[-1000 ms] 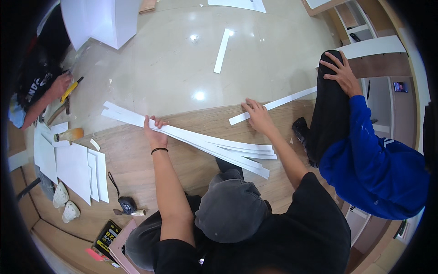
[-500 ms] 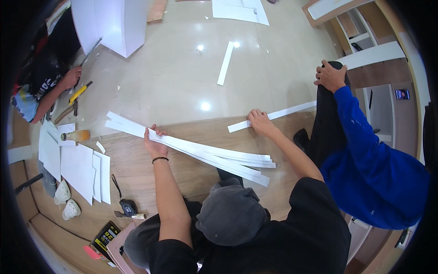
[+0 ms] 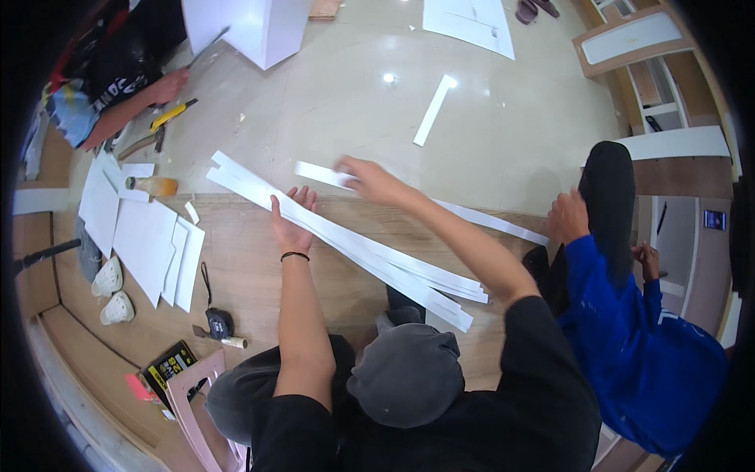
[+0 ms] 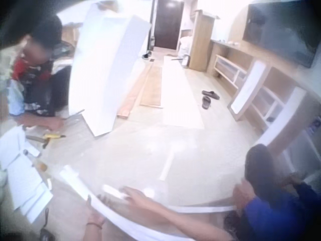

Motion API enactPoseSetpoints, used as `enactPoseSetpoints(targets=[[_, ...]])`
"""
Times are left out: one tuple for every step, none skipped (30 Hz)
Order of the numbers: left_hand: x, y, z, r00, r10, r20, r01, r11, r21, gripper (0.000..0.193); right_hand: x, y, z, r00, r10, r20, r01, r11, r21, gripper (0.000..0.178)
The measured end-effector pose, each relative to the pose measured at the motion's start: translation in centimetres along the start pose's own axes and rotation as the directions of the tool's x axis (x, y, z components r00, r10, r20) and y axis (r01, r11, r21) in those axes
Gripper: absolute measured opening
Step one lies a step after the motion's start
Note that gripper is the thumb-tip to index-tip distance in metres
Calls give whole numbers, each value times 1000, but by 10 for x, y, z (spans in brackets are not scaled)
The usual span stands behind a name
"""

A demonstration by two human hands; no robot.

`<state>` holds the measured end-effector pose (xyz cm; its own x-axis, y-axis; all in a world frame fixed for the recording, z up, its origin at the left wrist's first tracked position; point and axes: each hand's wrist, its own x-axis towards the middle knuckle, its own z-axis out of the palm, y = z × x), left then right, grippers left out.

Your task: The person assembles white furniture components on the floor, handling trim strips and panels, using a utility knife and a file to cut and smooth edges. They position pieces, cut along marked lines, and file the edges of a white panel while other people work nearby.

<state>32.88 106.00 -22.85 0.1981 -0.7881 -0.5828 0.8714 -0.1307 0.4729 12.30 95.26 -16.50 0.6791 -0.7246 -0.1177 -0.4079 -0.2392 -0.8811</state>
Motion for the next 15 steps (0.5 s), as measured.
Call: enactPoseSetpoints(targets=[[-4,1,3,1000,-3,16,4,1000,-25,83,33,-18,19,998,-52,-28,54,995,88,30],[-8,2,6,999,-3,51,7,998,-67,87,69,-37,38,1000,-8,-30,15,970,241,37],[-12,4,7,996,6,91,-1,998,-64,95,100,-58,58,981,-122,-149,151,967,206,42],[-14,6,9,995,19,97,-10,995,-95,95,122,-73,71,962,-162,-220,201,965,168,47],[-15,9,9,994,32,103,-19,992,-126,94,135,-79,73,948,-235,-217,273,947,167,51],[-16,11,8,993,40,111,-20,985,-173,94,141,-81,72,957,-236,-167,264,950,169,54],[-15,14,6,991,46,123,-23,983,-181,84,139,-80,69,950,-280,-142,303,934,187,57],[-13,17,3,993,57,106,-45,993,-111,80,130,-71,63,982,-182,-42,185,978,97,56],[-10,19,0,994,72,79,-70,997,-38,76,113,-57,53,990,-142,5,142,989,36,56],[-7,21,-3,995,86,53,-88,996,32,72,90,-39,47,993,-116,-37,109,984,-139,54],[-4,24,-7,995,73,66,-72,997,-23,64,66,-21,43,996,-54,-75,28,950,-311,53],[-1,24,-10,996,86,35,-86,996,-17,63,44,-3,39,999,5,-54,-21,953,-302,48],[1,25,-13,996,91,4,-91,996,-2,61,27,13,37,977,215,1,-202,922,-331,44],[3,25,-15,997,60,-45,-60,998,13,59,15,26,35,975,214,67,-195,958,-211,42],[5,25,-17,999,49,-5,-49,998,-45,57,2,37,35,947,279,158,-263,958,-115,40]])
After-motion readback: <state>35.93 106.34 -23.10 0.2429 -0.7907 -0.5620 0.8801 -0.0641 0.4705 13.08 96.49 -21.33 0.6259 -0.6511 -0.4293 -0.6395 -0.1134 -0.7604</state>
